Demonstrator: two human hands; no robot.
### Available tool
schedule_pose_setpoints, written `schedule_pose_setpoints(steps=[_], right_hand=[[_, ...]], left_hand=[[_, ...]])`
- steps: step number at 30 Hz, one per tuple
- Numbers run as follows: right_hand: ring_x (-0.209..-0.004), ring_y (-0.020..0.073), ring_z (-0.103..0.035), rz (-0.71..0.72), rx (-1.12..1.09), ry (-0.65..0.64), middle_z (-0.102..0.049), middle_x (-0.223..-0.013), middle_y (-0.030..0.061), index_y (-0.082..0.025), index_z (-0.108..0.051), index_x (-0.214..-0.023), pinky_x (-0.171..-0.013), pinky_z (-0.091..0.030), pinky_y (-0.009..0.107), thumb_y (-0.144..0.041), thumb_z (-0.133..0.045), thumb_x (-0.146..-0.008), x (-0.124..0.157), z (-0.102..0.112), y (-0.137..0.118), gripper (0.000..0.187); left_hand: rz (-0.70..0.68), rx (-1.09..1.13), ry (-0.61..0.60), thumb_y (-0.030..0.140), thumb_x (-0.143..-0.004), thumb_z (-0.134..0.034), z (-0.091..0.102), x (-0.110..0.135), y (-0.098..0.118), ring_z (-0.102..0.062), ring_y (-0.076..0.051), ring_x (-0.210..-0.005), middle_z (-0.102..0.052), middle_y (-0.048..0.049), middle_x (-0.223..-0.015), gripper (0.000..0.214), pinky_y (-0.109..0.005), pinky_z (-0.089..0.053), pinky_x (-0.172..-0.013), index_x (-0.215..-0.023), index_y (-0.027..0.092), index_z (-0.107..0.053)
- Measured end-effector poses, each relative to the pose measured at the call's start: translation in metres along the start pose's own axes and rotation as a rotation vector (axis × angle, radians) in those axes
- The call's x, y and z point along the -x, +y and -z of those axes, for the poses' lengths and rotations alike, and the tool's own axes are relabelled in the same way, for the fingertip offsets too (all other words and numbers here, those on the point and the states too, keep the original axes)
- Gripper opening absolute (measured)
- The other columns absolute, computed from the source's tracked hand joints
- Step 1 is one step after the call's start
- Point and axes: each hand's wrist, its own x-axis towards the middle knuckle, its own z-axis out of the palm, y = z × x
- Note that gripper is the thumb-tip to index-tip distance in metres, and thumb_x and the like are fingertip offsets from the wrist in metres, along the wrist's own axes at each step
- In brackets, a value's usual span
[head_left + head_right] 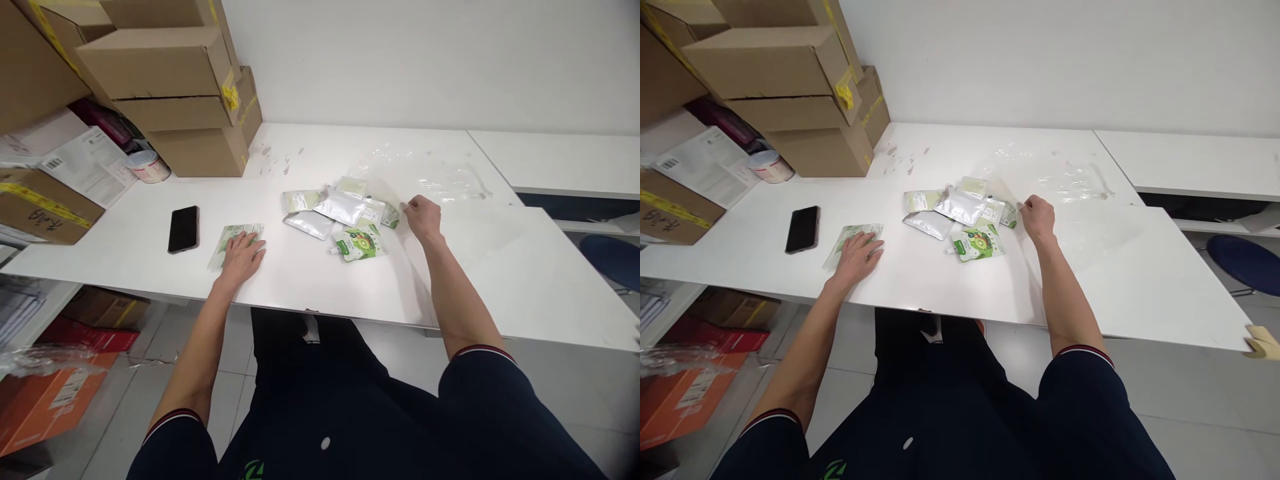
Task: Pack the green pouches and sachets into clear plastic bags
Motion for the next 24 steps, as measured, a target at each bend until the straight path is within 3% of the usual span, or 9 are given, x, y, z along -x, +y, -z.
schedule_pose_setpoints(steps=[2, 5, 10, 12, 15, 18, 20, 22, 24], right_hand=[[-0.096, 0.0273, -0.062, 0.047, 0.003, -0.028, -0.070, -0.104, 0.0156, -0.016, -0.067, -0.117, -0.083, -0.046, 0.038, -0.023, -0.046, -0.092, 0.003, 0.007, 0.001, 0.034], [-0.097, 0.0291, -0.063, -0.034, 0.075, 0.018, -0.070, -0.103, 0.0175, -0.014, -0.058, -0.133, -0.083, -0.045, 0.040, -0.020, -0.046, -0.093, 0.007, 0.022, -0.004, 0.042], [-0.095, 0.0311, -0.064, -0.165, 0.108, 0.366, -0.070, -0.103, 0.0211, -0.016, -0.070, -0.110, -0.082, -0.045, 0.046, -0.029, -0.050, -0.096, 0.008, 0.065, -0.008, 0.027], [-0.098, 0.0298, -0.065, -0.046, 0.018, 0.541, -0.071, -0.102, 0.0188, -0.019, -0.071, -0.107, -0.084, -0.046, 0.046, -0.026, -0.046, -0.098, 0.011, 0.086, -0.009, 0.028], [-0.086, 0.0239, -0.068, 0.264, -0.353, 0.765, -0.069, -0.093, 0.0109, -0.022, -0.068, -0.110, -0.073, -0.052, 0.041, -0.026, -0.041, -0.099, 0.026, 0.115, -0.022, 0.030], [-0.067, 0.0169, -0.063, 0.387, -0.690, 0.863, -0.061, -0.084, 0.0052, -0.023, -0.065, -0.094, -0.058, -0.050, 0.034, -0.030, -0.052, -0.096, 0.053, 0.126, -0.053, 0.015], [-0.059, 0.0135, -0.057, 0.369, -0.794, 0.807, -0.056, -0.078, 0.0022, -0.023, -0.059, -0.083, -0.052, -0.047, 0.031, -0.034, -0.058, -0.093, 0.074, 0.119, -0.078, 0.015], [-0.051, 0.0113, -0.052, 0.319, -0.882, 0.618, -0.053, -0.071, -0.0011, -0.024, -0.053, -0.080, -0.045, -0.042, 0.028, -0.038, -0.059, -0.092, 0.092, 0.102, -0.102, 0.020], [-0.047, 0.0105, -0.049, 0.261, -0.914, 0.360, -0.049, -0.064, -0.0038, -0.024, -0.051, -0.079, -0.042, -0.040, 0.026, -0.043, -0.059, -0.091, 0.107, 0.081, -0.121, 0.024]], left_hand=[[0.001, -0.007, -0.007, 0.041, -0.097, -0.038, 0.001, 0.000, 0.002, -0.033, -0.035, -0.146, -0.050, -0.0100, -0.150, 0.044, -0.059, -0.022, -0.118, -0.128, 0.025, -0.065], [0.020, -0.013, -0.023, 0.040, -0.096, -0.040, 0.003, 0.001, 0.004, -0.033, -0.035, -0.145, -0.049, -0.0106, -0.150, 0.044, -0.059, -0.023, -0.117, -0.130, 0.026, -0.064], [0.057, -0.017, -0.001, 0.041, -0.095, -0.043, 0.005, 0.007, 0.005, -0.031, -0.034, -0.147, -0.048, -0.0095, -0.151, 0.042, -0.059, -0.023, -0.117, -0.131, 0.029, -0.062], [0.065, -0.001, 0.033, 0.041, -0.095, -0.045, 0.007, 0.009, 0.007, -0.030, -0.033, -0.148, -0.048, -0.0091, -0.151, 0.041, -0.060, -0.022, -0.118, -0.130, 0.030, -0.063], [0.077, 0.061, 0.135, 0.041, -0.096, -0.044, 0.012, 0.010, 0.016, -0.032, -0.031, -0.147, -0.052, -0.0082, -0.148, 0.038, -0.057, -0.021, -0.120, -0.127, 0.029, -0.064], [0.055, 0.212, 0.251, 0.043, -0.098, -0.043, 0.023, 0.010, 0.045, -0.037, -0.027, -0.145, -0.056, -0.0089, -0.142, 0.040, -0.051, -0.025, -0.121, -0.130, 0.026, -0.061], [0.002, 0.354, 0.267, 0.050, -0.094, -0.051, 0.032, 0.011, 0.076, -0.038, -0.028, -0.144, -0.052, -0.0105, -0.146, 0.054, -0.048, -0.027, -0.120, -0.142, 0.025, -0.050], [-0.076, 0.479, 0.191, 0.061, -0.079, -0.069, 0.039, 0.014, 0.112, -0.032, -0.032, -0.147, -0.037, -0.0116, -0.158, 0.091, -0.049, -0.028, -0.120, -0.154, 0.026, -0.029], [-0.118, 0.570, 0.164, 0.065, -0.068, -0.078, 0.042, 0.016, 0.143, -0.025, -0.035, -0.150, -0.028, -0.0122, -0.162, 0.110, -0.049, -0.029, -0.120, -0.156, 0.028, -0.023]])
